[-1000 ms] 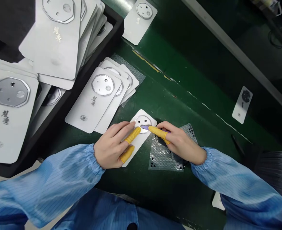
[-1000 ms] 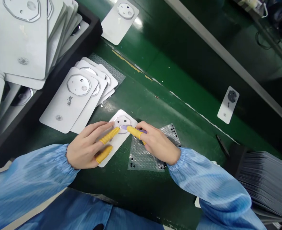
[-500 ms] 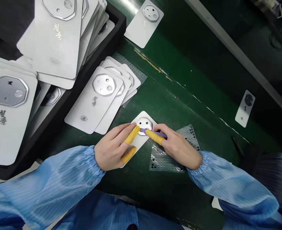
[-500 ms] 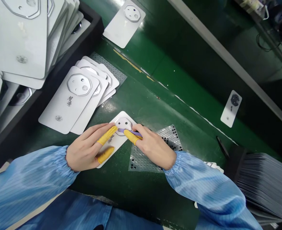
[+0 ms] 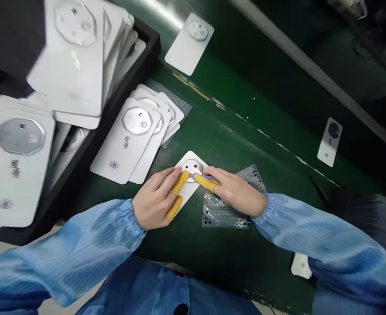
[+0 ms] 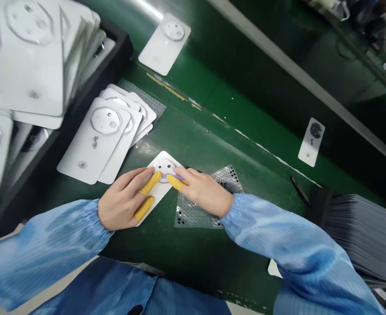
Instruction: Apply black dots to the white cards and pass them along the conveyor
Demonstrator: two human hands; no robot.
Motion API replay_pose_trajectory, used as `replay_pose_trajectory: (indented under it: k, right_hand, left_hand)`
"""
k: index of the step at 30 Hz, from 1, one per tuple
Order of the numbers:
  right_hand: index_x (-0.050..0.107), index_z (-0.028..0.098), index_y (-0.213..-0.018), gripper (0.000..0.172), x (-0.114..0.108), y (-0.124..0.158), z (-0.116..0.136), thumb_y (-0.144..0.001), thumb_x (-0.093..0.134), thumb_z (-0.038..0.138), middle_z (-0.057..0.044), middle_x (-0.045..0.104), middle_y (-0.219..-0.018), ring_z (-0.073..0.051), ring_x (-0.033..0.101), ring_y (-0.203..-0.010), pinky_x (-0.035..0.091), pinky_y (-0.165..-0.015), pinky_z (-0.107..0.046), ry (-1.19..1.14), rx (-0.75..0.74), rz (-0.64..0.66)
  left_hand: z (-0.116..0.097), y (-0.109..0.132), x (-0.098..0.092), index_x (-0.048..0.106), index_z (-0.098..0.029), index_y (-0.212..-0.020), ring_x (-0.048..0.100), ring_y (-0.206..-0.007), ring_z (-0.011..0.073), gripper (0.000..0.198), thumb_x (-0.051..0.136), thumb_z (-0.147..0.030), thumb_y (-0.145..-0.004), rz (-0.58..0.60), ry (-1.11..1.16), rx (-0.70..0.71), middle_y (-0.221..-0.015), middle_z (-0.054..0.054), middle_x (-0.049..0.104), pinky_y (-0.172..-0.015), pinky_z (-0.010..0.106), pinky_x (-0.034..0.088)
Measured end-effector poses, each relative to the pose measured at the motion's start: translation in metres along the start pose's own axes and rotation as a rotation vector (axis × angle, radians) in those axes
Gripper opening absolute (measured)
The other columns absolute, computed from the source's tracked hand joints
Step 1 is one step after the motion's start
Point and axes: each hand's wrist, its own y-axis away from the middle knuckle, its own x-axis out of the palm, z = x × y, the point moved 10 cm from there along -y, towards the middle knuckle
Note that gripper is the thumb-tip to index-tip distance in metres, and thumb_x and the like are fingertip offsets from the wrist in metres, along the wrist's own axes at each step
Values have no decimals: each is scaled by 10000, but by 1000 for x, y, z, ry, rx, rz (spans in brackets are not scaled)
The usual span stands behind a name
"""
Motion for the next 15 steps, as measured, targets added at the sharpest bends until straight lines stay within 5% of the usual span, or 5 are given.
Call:
replay_pose_trajectory:
  k: [4,7,12,15]
  right_hand:
    - [564,187,-1203,359,-33,15,-31,-908,410,52,-87,559,-1126,-165,595,-930,565,-737,-320,-282,78,-309]
    - [589,201,-1194,302,-51,34,-71,-933,448,148,-76,561,-1093,-177,584,-949,544,-799,-360,-230,258,-532]
    - [619,196,-1170,319,-36,41,-101,-902,450,162,-92,573,-1114,-210,580,-996,543,-844,-409,-28,366,-483]
    - [597,190,-1203,316,-54,63,-125,-909,497,244,-115,575,-1208,-256,544,-1116,498,-946,-455,44,459,-549]
  left_hand:
    - [2,2,1,666,-53,-686,474,-1225,399,256,518,-195,-840,-35,1,28,-1313,278,509,-994,532,474]
    - [6,5,6,662,-69,-693,463,-1233,406,240,517,-196,-837,-44,-5,29,-1328,278,503,-975,574,469]
    - [8,9,6,651,-118,-829,384,-1324,386,142,527,-187,-836,-75,42,0,-1405,218,451,-1019,615,426]
    - [9,10,3,590,-125,-1040,370,-1349,392,210,563,-242,-868,-116,28,-68,-1478,233,352,-1017,596,438]
